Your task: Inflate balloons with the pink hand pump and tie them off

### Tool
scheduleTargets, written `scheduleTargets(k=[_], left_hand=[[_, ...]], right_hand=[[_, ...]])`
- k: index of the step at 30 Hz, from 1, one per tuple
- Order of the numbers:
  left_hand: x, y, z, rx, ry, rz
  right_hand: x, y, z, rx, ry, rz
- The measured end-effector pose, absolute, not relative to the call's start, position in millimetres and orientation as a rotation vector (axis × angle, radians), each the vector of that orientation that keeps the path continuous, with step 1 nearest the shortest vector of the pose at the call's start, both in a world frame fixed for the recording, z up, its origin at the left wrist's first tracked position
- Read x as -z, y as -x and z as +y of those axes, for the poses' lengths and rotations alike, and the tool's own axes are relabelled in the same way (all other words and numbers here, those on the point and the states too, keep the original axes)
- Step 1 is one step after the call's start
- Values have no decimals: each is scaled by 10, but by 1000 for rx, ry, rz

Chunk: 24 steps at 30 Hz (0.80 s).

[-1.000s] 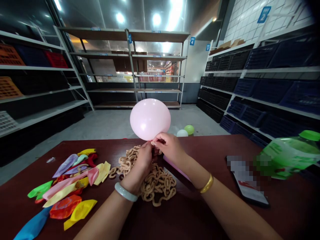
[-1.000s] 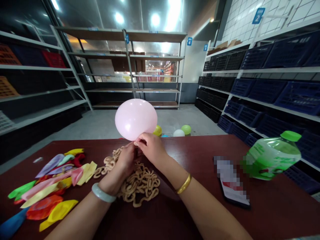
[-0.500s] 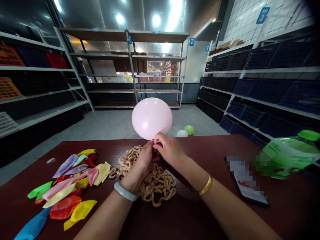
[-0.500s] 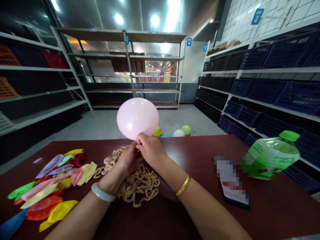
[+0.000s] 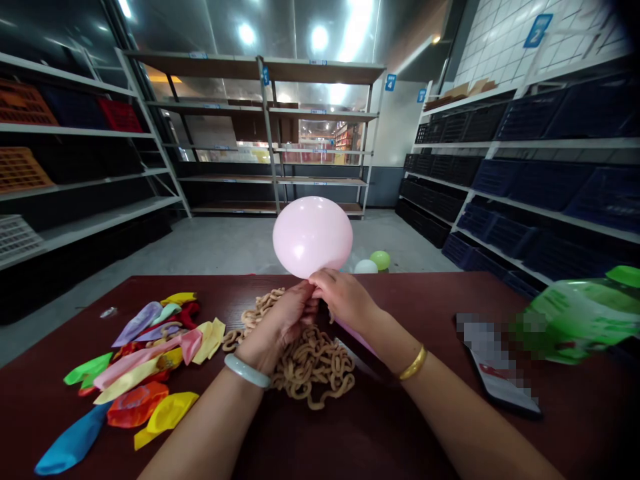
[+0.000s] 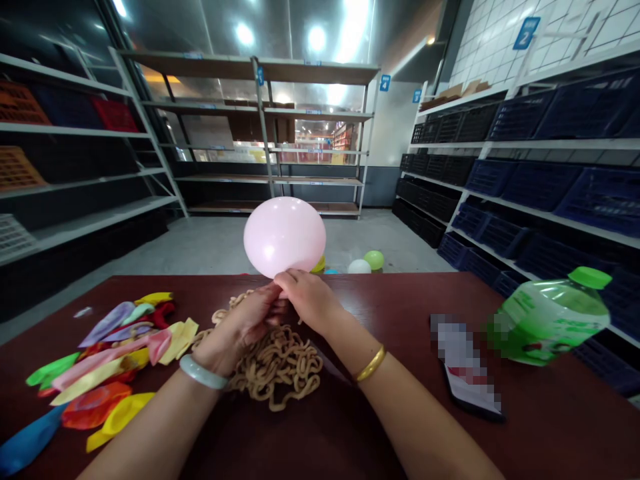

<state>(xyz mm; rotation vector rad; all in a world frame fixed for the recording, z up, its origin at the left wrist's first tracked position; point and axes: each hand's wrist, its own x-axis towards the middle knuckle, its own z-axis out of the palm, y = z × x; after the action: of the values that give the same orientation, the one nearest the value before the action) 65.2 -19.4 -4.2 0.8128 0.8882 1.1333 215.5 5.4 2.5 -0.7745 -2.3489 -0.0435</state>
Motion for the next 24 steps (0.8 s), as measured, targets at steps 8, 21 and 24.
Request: scheduleTargets(k=[8,21,24], left_hand=[[155,-676,-100,-1268,-1018,1015],[2,-872,-308,-1403,-1780,1205],[20,-886,-328,-1369,-1800,1146]], right_hand=[[-283,-2314,15,153,736,-2416],[-445,-2329,-103,415,794,-2293],[-479,-2358,-100,445,774,-2260]])
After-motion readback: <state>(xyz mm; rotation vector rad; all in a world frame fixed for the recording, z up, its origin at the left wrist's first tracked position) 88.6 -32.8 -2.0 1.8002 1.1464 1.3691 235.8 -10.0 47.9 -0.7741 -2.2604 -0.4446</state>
